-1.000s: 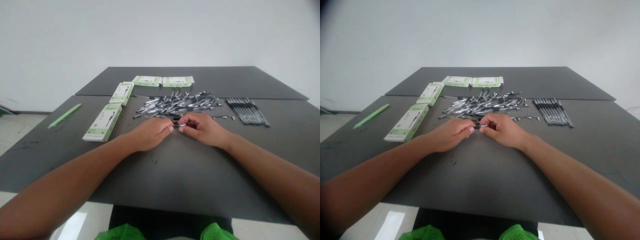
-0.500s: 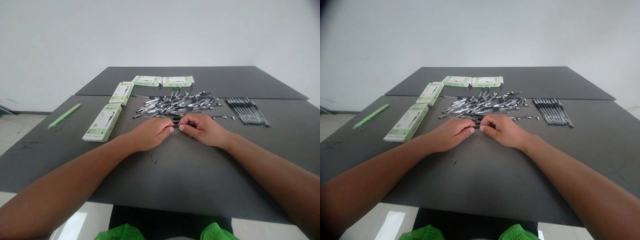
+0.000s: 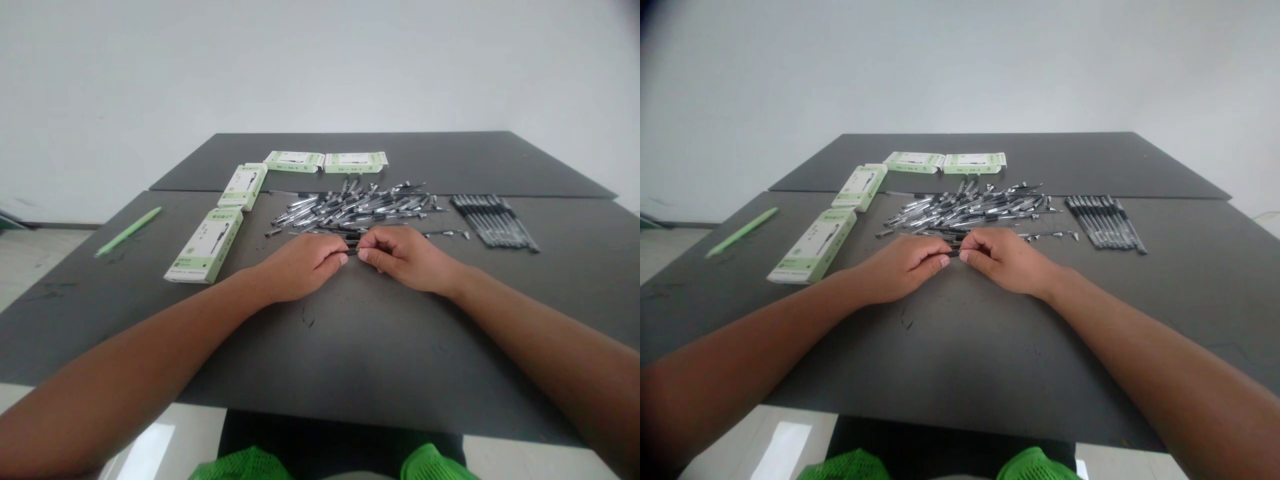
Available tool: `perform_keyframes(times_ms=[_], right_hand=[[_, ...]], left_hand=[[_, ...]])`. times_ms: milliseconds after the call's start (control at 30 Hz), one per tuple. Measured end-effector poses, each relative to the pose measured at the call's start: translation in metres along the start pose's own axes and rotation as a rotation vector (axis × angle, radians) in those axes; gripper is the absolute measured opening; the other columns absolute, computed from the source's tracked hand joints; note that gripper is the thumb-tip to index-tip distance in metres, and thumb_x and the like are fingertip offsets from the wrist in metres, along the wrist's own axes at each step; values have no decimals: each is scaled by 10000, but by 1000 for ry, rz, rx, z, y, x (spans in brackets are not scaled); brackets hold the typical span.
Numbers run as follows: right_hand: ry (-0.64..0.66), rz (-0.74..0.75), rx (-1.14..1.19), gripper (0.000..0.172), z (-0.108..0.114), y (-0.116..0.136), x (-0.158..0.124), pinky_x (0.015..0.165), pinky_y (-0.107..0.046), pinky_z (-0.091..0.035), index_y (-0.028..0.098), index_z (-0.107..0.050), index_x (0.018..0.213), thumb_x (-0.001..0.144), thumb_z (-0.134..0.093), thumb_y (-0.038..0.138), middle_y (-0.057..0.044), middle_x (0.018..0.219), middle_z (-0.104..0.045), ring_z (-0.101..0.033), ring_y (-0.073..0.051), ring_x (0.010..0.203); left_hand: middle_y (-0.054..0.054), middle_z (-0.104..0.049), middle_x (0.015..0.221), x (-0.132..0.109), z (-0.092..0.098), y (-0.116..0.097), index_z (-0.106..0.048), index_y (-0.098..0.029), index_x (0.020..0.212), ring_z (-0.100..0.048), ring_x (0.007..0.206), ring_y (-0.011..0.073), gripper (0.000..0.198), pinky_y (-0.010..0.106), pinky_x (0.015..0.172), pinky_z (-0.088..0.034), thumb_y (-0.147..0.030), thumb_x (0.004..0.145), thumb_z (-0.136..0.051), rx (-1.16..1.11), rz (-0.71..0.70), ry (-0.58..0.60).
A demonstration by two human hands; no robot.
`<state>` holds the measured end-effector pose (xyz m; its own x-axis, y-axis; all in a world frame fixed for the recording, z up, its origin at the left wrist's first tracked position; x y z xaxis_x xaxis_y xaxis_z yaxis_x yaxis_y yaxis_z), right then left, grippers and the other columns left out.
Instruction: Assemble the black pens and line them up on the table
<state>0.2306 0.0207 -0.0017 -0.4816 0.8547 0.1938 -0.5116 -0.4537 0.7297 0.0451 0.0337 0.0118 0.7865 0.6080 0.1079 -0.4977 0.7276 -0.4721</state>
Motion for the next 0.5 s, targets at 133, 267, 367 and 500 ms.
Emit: perform_keyframes(times_ms=[133, 267, 367, 500], right_hand=[[-11, 14, 10, 238, 0, 1, 0, 666, -298, -418, 198, -708, 982, 1067, -659, 415, -12, 797, -684, -581, -163, 713], [13, 74, -34, 263, 0, 7, 0, 720, -313, -430, 195, -747, 1046, 1094, -620, 420, -35, 879, -719, -605, -177, 774], [20, 105, -67, 287, 1, 10, 0, 728, -316, -423, 193, -748, 1026, 1108, -600, 424, -41, 888, -724, -613, -180, 787], [26, 107, -95, 292, 1, 11, 0, 716, -314, -407, 198, -722, 979, 1115, -591, 420, -33, 860, -710, -598, -174, 761]], left_hand=[[64, -776, 998, -1, 1, 0, -718, -182, 1090, -702, 894, 211, 274, 329, 780, -473, -344, 1115, -498, -13, 22, 2], [60, -768, 992, -1, 1, 0, -712, -178, 1091, -695, 888, 210, 286, 335, 784, -470, -347, 1119, -483, -26, 31, 3], [53, -760, 975, -1, 1, 0, -709, -174, 1071, -687, 870, 202, 296, 330, 775, -459, -348, 1125, -476, -30, 19, 10], [50, -762, 982, 0, 1, -1, -712, -176, 1075, -688, 874, 197, 292, 322, 779, -459, -339, 1129, -476, -30, 10, 7]])
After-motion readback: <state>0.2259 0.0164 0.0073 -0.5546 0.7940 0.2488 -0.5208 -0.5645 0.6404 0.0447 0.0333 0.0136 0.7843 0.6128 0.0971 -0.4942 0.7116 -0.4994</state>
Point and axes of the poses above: each hand's wrist, its own x-axis towards the middle knuckle, its own z-axis out of the back of the hand, y = z × x, the point moved 6 cm from there along x, towards the middle knuckle
